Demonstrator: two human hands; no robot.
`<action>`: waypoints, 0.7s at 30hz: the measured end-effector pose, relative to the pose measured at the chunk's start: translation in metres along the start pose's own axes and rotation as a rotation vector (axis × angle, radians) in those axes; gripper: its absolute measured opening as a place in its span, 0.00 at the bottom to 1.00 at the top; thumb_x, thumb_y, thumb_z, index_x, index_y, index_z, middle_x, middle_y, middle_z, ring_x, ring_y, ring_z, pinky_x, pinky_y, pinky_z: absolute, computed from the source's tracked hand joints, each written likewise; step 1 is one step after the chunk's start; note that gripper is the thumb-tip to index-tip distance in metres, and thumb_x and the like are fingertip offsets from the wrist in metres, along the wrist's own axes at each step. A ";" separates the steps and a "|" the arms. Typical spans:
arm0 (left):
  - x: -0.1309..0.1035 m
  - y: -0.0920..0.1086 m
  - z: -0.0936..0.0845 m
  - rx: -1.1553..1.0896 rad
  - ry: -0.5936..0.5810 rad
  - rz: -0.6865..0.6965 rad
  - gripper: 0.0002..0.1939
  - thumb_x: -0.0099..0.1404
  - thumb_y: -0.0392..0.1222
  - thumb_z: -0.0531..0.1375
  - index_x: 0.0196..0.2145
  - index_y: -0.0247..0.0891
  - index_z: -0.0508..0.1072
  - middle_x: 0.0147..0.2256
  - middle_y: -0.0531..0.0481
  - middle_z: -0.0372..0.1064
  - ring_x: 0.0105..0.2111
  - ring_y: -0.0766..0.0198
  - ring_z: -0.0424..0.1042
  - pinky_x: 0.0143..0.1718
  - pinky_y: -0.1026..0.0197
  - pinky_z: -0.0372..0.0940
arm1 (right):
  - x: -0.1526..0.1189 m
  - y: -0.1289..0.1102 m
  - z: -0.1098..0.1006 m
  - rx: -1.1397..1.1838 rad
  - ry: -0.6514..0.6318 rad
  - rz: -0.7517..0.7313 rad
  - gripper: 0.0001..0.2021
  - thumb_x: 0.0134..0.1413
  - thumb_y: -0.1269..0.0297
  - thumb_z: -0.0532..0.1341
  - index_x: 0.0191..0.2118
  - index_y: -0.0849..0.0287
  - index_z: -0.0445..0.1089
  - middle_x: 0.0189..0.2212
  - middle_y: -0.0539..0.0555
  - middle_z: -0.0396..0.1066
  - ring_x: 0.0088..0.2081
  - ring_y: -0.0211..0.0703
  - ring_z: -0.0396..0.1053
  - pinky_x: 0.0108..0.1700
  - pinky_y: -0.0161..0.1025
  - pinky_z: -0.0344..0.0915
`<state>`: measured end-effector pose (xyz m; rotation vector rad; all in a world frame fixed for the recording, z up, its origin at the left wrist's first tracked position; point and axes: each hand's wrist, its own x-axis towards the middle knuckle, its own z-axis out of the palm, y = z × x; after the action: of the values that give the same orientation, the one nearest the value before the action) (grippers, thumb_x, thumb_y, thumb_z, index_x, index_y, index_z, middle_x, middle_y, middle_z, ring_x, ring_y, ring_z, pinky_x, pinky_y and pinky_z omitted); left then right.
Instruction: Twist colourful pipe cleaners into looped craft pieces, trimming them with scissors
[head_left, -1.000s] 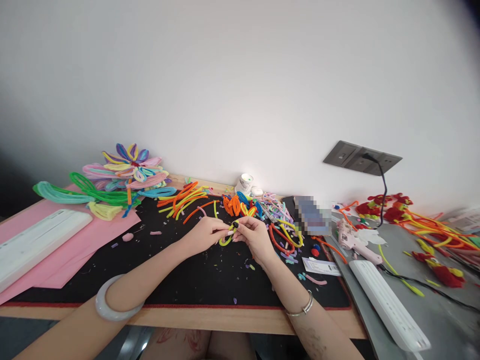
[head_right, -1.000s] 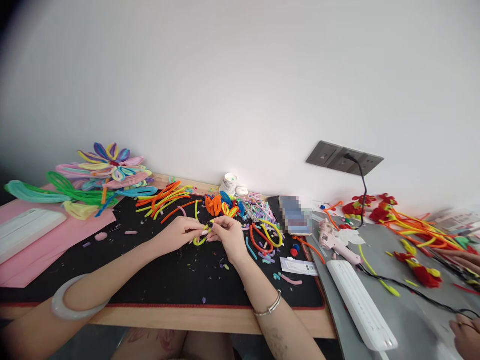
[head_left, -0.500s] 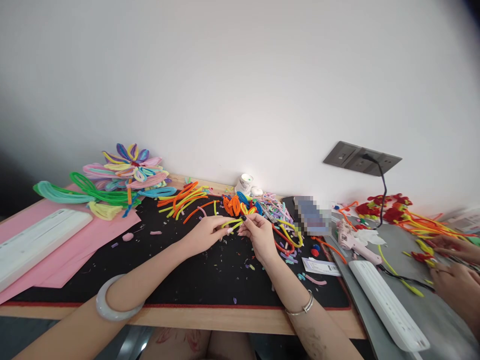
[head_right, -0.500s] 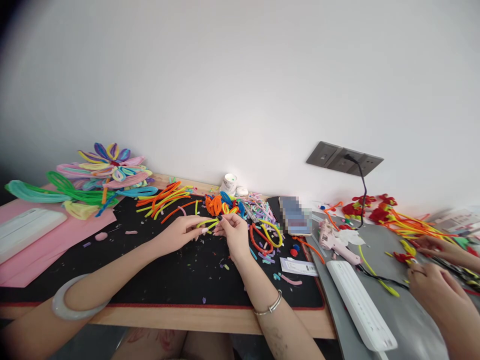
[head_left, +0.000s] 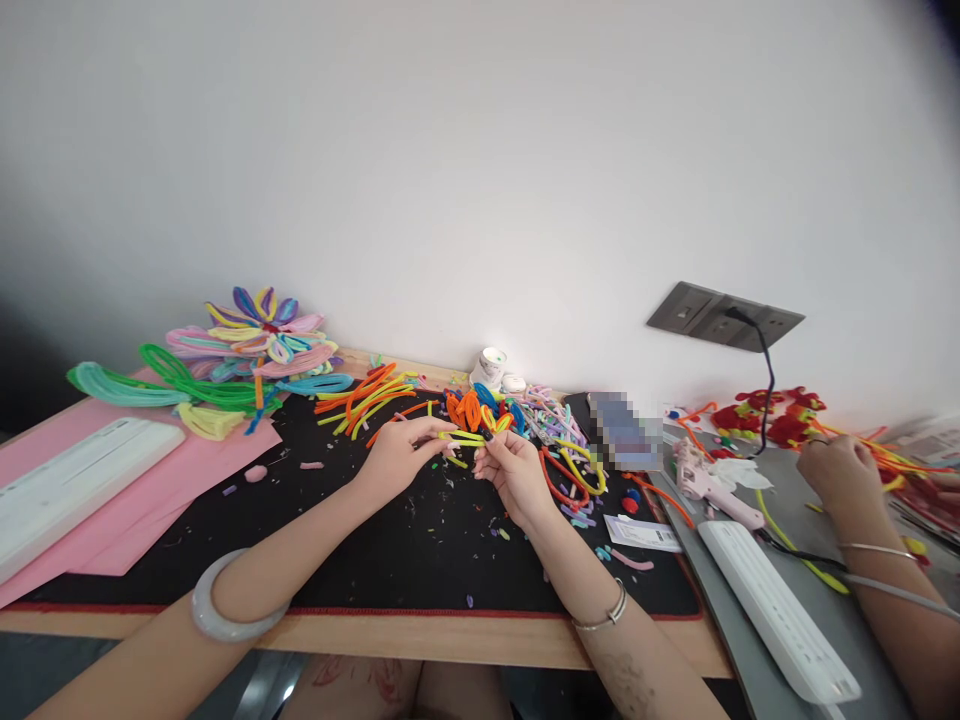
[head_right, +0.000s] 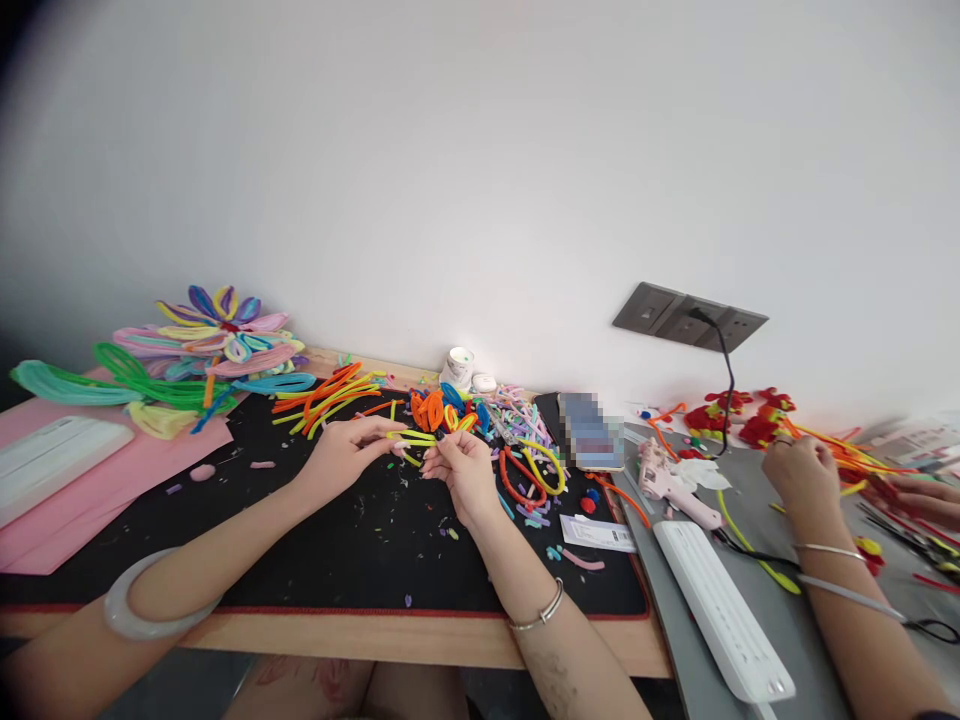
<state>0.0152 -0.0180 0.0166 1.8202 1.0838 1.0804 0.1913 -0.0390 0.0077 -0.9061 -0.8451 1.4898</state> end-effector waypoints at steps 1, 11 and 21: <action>0.000 0.000 0.000 0.010 0.006 0.003 0.10 0.58 0.40 0.57 0.37 0.36 0.74 0.31 0.50 0.76 0.30 0.62 0.74 0.33 0.63 0.67 | 0.000 0.000 0.000 0.003 -0.004 -0.005 0.12 0.42 0.61 0.66 0.23 0.61 0.62 0.19 0.50 0.70 0.18 0.33 0.66 0.21 0.30 0.65; 0.003 0.002 -0.001 -0.292 0.057 -0.131 0.13 0.55 0.45 0.60 0.36 0.35 0.73 0.28 0.49 0.72 0.28 0.63 0.70 0.31 0.63 0.65 | -0.001 0.004 0.004 -0.186 -0.069 -0.052 0.15 0.46 0.57 0.62 0.23 0.59 0.58 0.17 0.46 0.66 0.15 0.32 0.62 0.18 0.29 0.60; 0.005 -0.008 0.003 -0.421 0.036 -0.182 0.15 0.59 0.51 0.56 0.30 0.35 0.68 0.27 0.52 0.64 0.29 0.66 0.66 0.24 0.68 0.60 | -0.002 0.007 0.001 -0.769 -0.058 -0.259 0.07 0.52 0.61 0.56 0.28 0.58 0.63 0.20 0.46 0.65 0.17 0.32 0.57 0.20 0.31 0.54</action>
<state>0.0176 -0.0110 0.0101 1.3496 0.9372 1.1355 0.1876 -0.0414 0.0022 -1.2450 -1.5646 0.9597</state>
